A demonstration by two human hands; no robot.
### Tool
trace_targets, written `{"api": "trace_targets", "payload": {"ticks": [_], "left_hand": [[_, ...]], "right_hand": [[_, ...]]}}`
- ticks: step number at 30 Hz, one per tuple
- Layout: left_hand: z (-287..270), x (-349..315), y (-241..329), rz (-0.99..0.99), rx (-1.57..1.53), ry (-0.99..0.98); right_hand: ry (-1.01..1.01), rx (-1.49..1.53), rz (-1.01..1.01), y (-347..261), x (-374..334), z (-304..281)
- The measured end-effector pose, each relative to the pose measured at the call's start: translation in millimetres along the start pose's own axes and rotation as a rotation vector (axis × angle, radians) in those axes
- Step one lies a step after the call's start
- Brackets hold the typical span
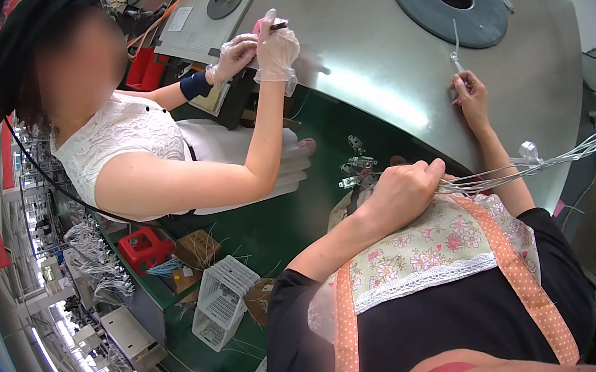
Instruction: The person ties a bundle of wires with a plastic tie, attaches a pink note, and carries them across the room to a basket. They then gather more wires from the floor and a table, grouping them into a new bundle.
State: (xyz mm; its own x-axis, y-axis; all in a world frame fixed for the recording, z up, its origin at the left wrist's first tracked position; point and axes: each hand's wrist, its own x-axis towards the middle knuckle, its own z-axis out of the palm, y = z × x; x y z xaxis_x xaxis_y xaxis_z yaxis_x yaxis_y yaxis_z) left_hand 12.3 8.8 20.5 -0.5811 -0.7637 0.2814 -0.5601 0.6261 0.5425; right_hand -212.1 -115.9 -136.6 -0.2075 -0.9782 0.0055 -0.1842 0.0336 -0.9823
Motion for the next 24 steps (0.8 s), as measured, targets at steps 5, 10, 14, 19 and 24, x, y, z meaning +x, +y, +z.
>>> {"api": "trace_targets", "payload": {"ticks": [5, 10, 14, 19, 24], "left_hand": [[-3.0, 0.4, -0.7, -0.012, -0.011, 0.008], [5.0, -2.2, -21.2, -0.027, -0.012, 0.014], [25.5, -18.4, -65.8, -0.093, -0.123, 0.005], [45.1, -54.1, -109.7, -0.237, -0.179, -0.048], [61.5, -63.5, -122.7, -0.284, -0.141, -0.040]], "right_hand": [[0.015, 0.003, -0.004, -3.5, -1.3, -1.4], [-0.141, 0.136, 0.133, -21.8, -0.8, -15.0], [-0.440, 0.270, 0.095, -71.3, -3.8, -45.1], [-0.792, 0.387, -0.021, -126.1, -3.7, -63.3], [-0.657, 0.573, -0.037, -153.9, -1.3, -39.6]]}}
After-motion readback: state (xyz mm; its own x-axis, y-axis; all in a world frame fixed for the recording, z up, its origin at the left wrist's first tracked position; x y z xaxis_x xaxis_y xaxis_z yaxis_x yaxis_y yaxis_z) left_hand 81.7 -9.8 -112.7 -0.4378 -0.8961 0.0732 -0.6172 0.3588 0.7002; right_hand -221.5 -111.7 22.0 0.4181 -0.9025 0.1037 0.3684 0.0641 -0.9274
